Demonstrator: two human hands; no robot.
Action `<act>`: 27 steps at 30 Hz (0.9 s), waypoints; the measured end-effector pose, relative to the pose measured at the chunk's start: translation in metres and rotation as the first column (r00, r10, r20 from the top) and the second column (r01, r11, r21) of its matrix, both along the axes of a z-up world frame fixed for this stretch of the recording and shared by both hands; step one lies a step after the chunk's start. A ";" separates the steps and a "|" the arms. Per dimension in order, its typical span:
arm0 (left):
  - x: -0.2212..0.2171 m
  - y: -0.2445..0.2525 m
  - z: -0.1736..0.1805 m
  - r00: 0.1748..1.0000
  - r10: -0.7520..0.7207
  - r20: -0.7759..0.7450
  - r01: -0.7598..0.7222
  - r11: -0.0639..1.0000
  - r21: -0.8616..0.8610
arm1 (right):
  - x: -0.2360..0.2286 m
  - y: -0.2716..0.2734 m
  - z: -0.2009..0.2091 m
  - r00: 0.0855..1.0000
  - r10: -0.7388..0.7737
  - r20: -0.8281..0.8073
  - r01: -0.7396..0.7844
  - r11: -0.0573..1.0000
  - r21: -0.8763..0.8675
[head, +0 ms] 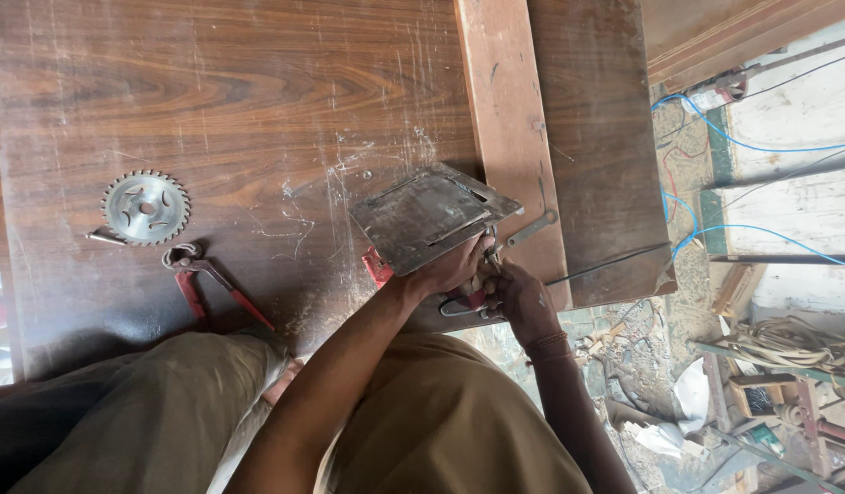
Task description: The person adjusts and tightens components of a circular saw using a wrench and pliers. They manipulate the blade guard and internal parts while another person stands nearby.
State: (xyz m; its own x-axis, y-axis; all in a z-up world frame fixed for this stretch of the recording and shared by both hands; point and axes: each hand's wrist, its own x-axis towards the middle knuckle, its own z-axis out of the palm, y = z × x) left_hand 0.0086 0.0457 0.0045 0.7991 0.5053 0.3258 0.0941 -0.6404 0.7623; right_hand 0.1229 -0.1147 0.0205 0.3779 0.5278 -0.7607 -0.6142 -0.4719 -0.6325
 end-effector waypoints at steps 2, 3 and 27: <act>0.003 0.004 -0.006 0.998 -0.062 0.012 0.063 0.997 -0.053 | 0.001 -0.002 0.000 0.999 0.000 0.032 0.001 1.000 -0.012; 0.004 0.004 -0.009 0.998 -0.061 0.007 0.061 0.997 -0.036 | 0.001 -0.002 0.000 1.000 -0.005 0.028 0.005 1.000 -0.012; 0.010 -0.007 -0.039 0.995 0.009 0.094 -0.014 0.998 0.055 | -0.001 0.015 0.034 0.939 0.062 0.337 -0.038 0.996 -0.078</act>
State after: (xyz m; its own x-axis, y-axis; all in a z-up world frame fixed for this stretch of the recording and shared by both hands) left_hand 0.0182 0.0390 -0.0348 0.7577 0.4935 0.4270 0.0315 -0.6812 0.7314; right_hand 0.1215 -0.1000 0.0544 0.5943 0.5031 -0.6275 -0.3432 -0.5470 -0.7636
